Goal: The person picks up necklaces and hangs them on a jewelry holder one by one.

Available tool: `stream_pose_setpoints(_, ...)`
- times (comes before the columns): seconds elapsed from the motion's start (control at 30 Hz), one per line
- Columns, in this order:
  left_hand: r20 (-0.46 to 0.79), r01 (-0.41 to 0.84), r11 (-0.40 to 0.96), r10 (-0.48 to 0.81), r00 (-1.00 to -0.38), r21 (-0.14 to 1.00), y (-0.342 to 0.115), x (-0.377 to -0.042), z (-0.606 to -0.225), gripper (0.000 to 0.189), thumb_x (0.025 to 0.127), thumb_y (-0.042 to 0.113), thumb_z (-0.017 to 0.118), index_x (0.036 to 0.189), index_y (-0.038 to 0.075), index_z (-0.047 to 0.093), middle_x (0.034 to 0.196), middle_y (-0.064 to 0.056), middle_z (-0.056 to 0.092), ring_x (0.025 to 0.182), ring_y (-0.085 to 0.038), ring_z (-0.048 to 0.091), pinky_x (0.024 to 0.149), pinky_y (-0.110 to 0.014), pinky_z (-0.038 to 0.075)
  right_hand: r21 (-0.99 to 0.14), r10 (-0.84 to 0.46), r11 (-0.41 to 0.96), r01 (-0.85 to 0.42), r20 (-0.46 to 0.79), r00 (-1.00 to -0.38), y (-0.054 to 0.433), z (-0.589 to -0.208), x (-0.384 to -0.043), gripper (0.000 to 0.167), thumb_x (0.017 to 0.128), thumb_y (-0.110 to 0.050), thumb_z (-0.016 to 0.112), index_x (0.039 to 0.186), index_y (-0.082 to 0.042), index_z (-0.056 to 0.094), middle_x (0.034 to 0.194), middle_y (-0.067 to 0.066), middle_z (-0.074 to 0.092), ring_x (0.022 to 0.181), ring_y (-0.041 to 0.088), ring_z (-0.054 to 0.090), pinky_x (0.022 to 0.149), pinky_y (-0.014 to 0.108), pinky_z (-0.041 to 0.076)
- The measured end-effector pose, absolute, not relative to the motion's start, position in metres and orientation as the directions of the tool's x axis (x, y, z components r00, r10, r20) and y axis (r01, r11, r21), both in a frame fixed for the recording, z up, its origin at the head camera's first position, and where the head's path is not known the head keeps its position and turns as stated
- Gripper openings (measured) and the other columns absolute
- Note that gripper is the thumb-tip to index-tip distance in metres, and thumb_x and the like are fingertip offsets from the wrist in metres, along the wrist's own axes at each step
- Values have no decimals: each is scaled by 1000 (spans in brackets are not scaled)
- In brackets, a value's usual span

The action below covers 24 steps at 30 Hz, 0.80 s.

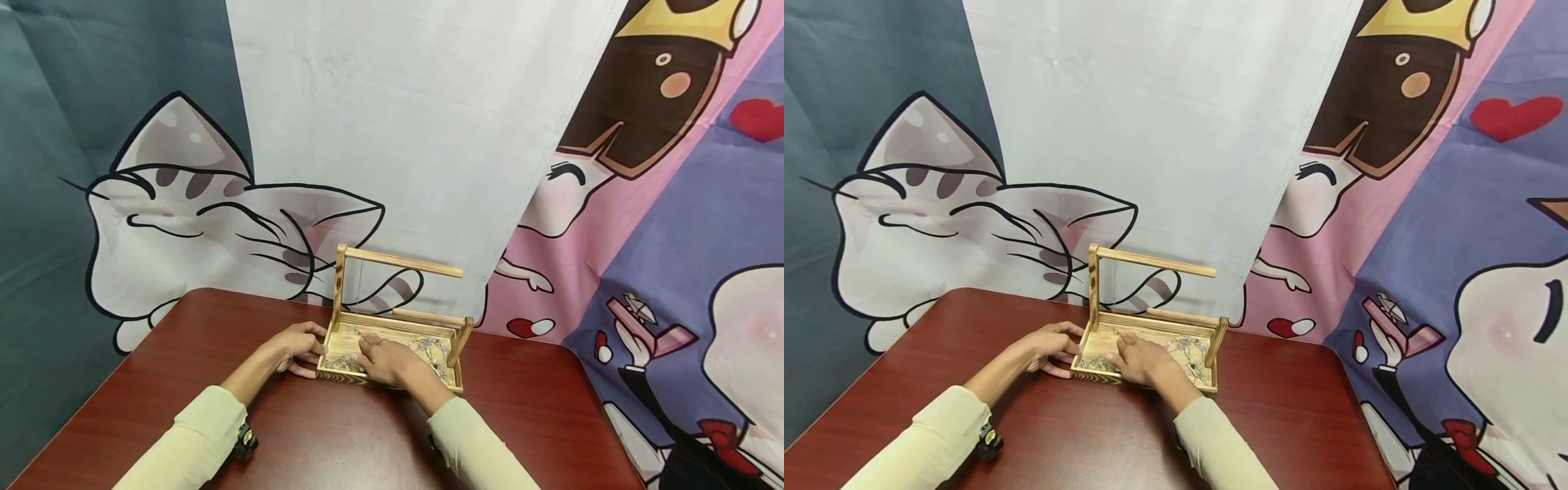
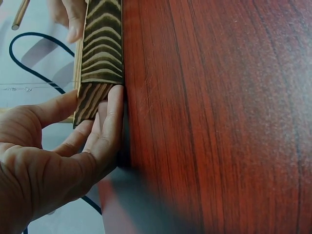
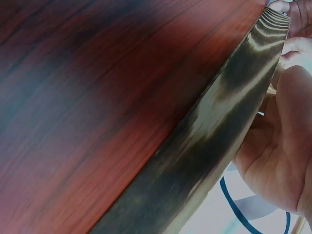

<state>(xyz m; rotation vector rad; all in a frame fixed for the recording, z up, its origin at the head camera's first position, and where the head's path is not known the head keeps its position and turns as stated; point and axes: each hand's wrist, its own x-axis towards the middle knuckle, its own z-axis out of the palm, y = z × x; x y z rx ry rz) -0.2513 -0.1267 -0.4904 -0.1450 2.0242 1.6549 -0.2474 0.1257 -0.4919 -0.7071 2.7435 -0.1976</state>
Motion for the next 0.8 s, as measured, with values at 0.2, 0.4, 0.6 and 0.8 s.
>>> stream_pose_setpoints(0.2,-449,-393,248,239,-861,886,-125,-251,-491,55,101,-2,69,153,0,50,118,-22,75,102,-28,76,78,-49,72,-217,-500,864,-455,-255,-828,144,-490,-242,70,121,-59,34,174,-14,43,185,7,35,171,32,37,140,49,35)
stream_pose_setpoints(0.4,-446,-389,249,240,-862,887,-125,-252,-491,54,101,-1,69,152,0,50,118,-23,75,101,-27,77,77,-48,72,-232,-506,859,-457,-246,-827,162,-492,-238,68,121,-57,35,173,-14,45,183,9,39,169,33,40,139,51,37)
stream_pose_setpoints(0.6,-444,-387,252,243,-862,887,-125,-252,-491,54,101,-1,69,152,1,50,119,-23,75,103,-27,77,77,-48,72,-216,-513,855,-470,-235,-825,171,-494,-234,71,121,-59,34,173,-12,45,182,11,40,169,33,40,139,54,37)
stream_pose_setpoints(0.8,-439,-381,247,251,-863,891,-127,-252,-491,54,102,-1,69,152,0,49,120,-23,73,105,-29,77,77,-48,72,-237,-497,862,-447,-225,-838,176,-496,-227,74,120,-62,32,174,-13,44,183,8,39,170,31,40,140,53,36)
